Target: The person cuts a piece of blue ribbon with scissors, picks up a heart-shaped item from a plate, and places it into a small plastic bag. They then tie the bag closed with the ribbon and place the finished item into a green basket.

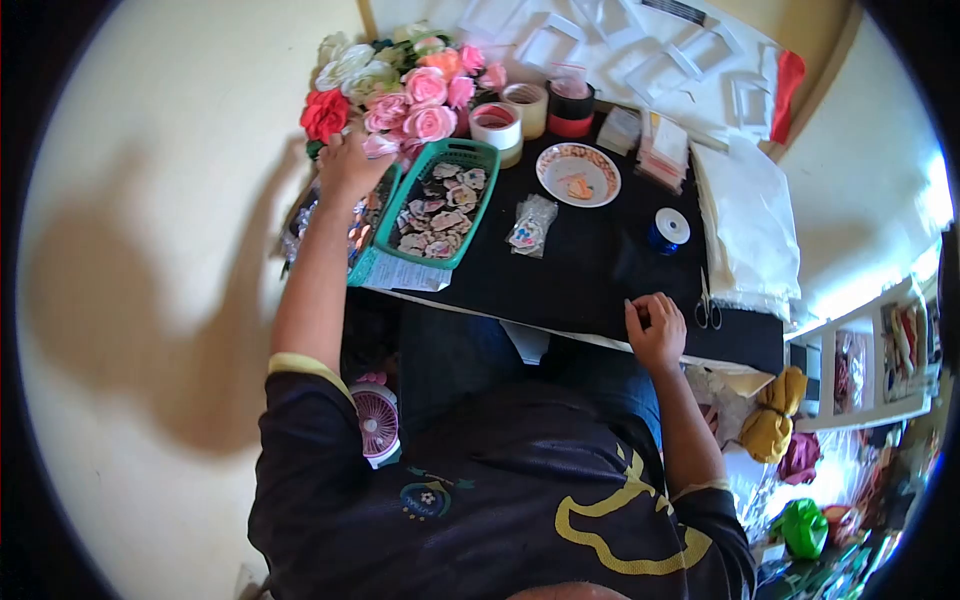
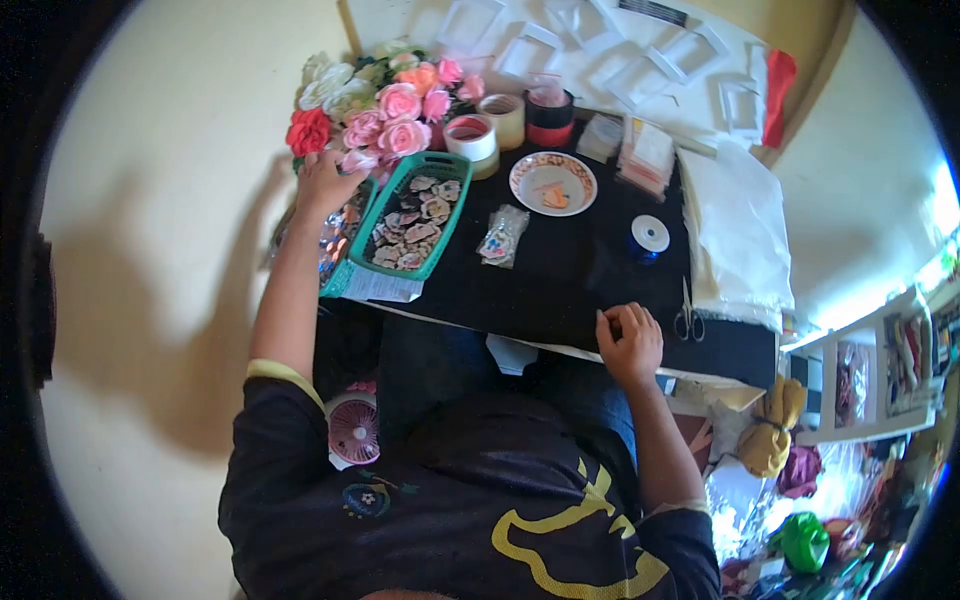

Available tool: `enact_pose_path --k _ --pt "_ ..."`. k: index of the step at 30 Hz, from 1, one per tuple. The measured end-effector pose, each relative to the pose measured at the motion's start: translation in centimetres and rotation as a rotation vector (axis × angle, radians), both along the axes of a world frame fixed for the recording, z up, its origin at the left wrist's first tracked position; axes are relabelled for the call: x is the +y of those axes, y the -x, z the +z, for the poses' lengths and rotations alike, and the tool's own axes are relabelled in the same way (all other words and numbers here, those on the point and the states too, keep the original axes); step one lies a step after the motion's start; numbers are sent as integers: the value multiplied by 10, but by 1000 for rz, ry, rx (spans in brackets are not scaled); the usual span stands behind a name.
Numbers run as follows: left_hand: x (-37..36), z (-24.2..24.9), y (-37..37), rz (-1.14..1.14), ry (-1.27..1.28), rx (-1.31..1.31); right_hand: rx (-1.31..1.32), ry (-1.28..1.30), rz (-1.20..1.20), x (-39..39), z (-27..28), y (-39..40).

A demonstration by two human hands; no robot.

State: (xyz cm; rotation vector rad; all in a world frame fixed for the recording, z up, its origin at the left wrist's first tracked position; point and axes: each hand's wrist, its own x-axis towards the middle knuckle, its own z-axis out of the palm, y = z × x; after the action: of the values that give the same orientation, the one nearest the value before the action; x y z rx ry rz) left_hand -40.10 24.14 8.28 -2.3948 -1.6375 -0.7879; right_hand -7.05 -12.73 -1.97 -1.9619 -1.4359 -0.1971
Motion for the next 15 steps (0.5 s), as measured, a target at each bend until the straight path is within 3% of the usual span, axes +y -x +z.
enact_pose_path --k 1,3,5,7,9,13,15 --pt "-15 2 -17 -159 -97 -92 -58 -1 -17 0 0 3" --pt "-56 0 -60 -449 155 -353 -99 -11 -60 1 -4 6" --pt "-115 -5 -104 -566 325 -375 -204 -55 -69 1 -4 6" --pt "-139 -47 -132 -683 201 -275 -235 -61 -78 0 -7 6" --pt "-148 -86 -151 -566 -3 -173 -231 -65 -58 0 -7 5" --pt "-154 -105 -160 -404 140 -205 -261 -87 -61 0 -9 4" --pt "-148 -115 -160 -385 87 -220 -255 -72 -68 1 -10 3"
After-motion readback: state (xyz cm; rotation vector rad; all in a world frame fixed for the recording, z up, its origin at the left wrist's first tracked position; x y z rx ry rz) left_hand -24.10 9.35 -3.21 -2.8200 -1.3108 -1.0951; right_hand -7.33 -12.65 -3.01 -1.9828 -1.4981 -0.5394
